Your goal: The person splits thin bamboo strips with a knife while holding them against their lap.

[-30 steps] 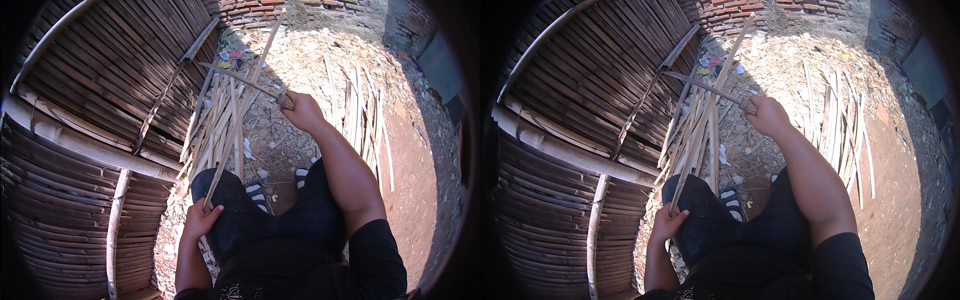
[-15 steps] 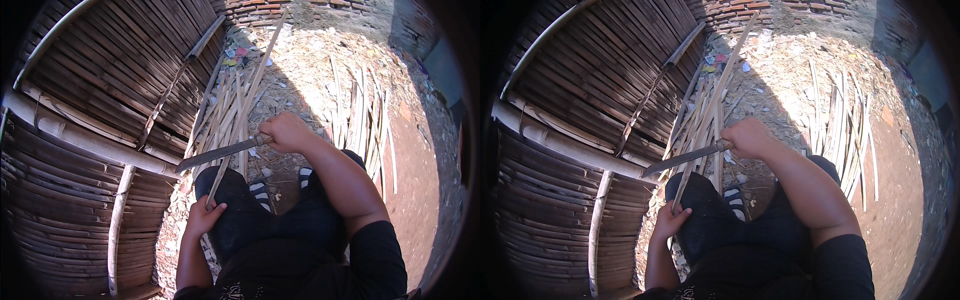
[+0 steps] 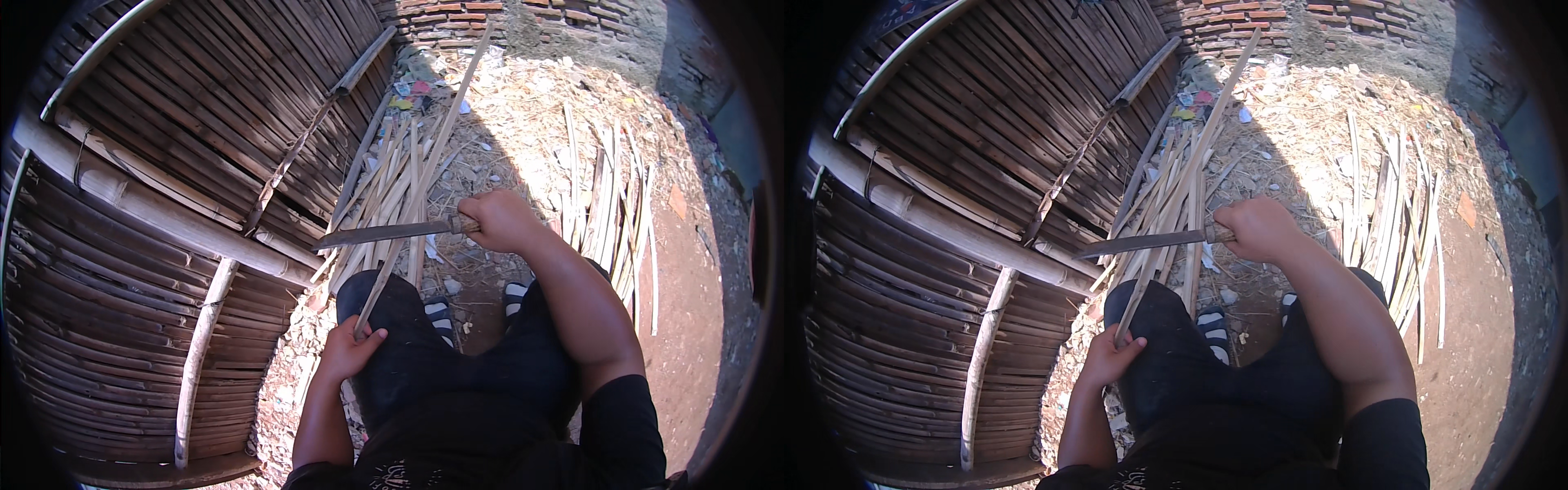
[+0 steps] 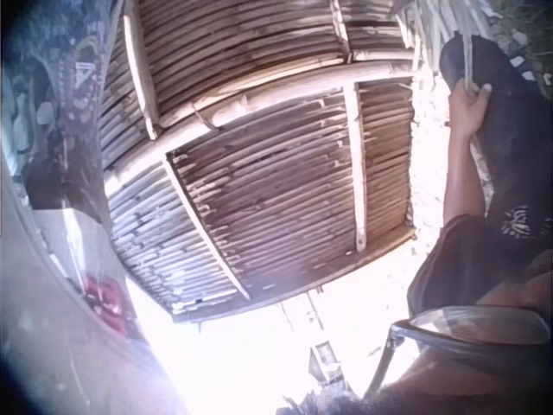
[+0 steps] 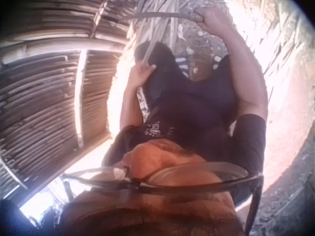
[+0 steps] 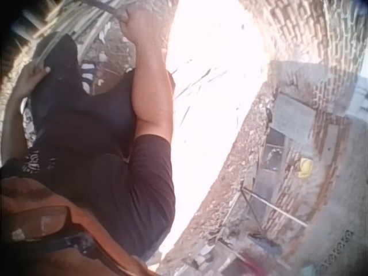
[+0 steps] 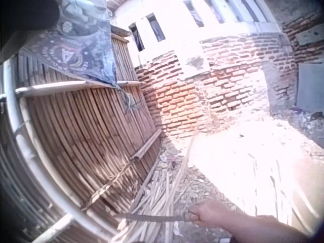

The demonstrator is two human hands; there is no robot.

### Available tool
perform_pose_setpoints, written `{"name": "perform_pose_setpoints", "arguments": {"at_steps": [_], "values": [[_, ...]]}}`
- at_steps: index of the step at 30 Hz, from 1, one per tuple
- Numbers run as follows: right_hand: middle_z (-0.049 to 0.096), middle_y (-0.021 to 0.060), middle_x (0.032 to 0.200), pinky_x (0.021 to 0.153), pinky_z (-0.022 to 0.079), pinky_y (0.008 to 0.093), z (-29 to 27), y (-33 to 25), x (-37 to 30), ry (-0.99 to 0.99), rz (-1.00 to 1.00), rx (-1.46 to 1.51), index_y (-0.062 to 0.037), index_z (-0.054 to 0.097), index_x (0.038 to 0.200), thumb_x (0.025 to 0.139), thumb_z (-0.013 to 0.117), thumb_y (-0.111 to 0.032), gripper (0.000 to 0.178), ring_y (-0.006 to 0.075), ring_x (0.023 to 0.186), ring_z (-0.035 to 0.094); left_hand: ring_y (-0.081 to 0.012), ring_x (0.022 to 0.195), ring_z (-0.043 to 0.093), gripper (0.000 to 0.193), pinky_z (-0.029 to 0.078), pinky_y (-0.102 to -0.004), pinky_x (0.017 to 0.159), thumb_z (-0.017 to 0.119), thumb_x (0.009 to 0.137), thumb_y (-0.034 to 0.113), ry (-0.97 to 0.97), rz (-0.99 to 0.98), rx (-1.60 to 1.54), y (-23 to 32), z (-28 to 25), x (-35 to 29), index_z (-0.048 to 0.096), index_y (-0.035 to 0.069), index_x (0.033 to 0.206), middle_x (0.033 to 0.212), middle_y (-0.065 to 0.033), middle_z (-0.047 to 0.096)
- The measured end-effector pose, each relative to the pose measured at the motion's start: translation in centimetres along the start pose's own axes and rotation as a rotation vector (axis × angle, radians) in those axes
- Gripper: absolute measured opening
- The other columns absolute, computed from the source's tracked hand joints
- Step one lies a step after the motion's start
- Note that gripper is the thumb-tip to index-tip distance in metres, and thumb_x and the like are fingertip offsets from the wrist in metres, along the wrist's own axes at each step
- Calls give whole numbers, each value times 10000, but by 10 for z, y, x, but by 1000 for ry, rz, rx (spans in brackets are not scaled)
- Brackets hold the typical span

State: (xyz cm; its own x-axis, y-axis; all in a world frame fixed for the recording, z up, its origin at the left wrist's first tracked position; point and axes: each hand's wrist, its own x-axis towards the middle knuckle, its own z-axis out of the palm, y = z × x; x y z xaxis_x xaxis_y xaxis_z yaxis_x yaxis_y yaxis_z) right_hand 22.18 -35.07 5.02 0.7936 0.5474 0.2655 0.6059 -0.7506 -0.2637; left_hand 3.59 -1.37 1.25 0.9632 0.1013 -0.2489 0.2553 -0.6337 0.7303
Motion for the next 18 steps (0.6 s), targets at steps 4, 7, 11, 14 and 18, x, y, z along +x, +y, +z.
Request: {"name": "perform_pose_setpoints", "arguments": {"at_steps": [4,7,11,14,18], "values": [[708,108,842,804,558,503,2,-27,3,-105,-220,-54,-108,662,920,769,754,-235,218,372,885,711,-83,557,489,393,409,-290,530,836,886,383,-6,19,44,-6,-1,1,599,71,853,595,12,534],[705,118,838,813,551,507,-1,-20,4,-50,-146,-1,-105,663,924,788,745,-235,205,377,880,709,-92,550,491,393,413,-295,534,835,886,384,21,38,51,-4,1,0,601,70,849,587,9,529],[696,164,844,817,546,519,-2,20,5,161,333,129,-85,670,949,841,745,-245,207,400,880,700,-101,549,495,393,416,-300,537,835,885,382,35,71,48,1,0,1,603,68,841,583,3,527],[695,192,873,814,545,530,-12,34,2,247,500,246,-80,667,1006,865,758,-267,251,415,896,692,-103,557,502,396,418,-301,538,835,885,384,7,50,57,2,-2,1,601,68,839,596,-1,537],[698,192,872,805,549,530,-10,30,-2,177,380,171,-76,665,1017,861,772,-272,273,414,900,694,-109,564,516,399,423,-302,541,836,883,386,18,62,75,1,0,1,602,65,849,610,-8,549]]}}
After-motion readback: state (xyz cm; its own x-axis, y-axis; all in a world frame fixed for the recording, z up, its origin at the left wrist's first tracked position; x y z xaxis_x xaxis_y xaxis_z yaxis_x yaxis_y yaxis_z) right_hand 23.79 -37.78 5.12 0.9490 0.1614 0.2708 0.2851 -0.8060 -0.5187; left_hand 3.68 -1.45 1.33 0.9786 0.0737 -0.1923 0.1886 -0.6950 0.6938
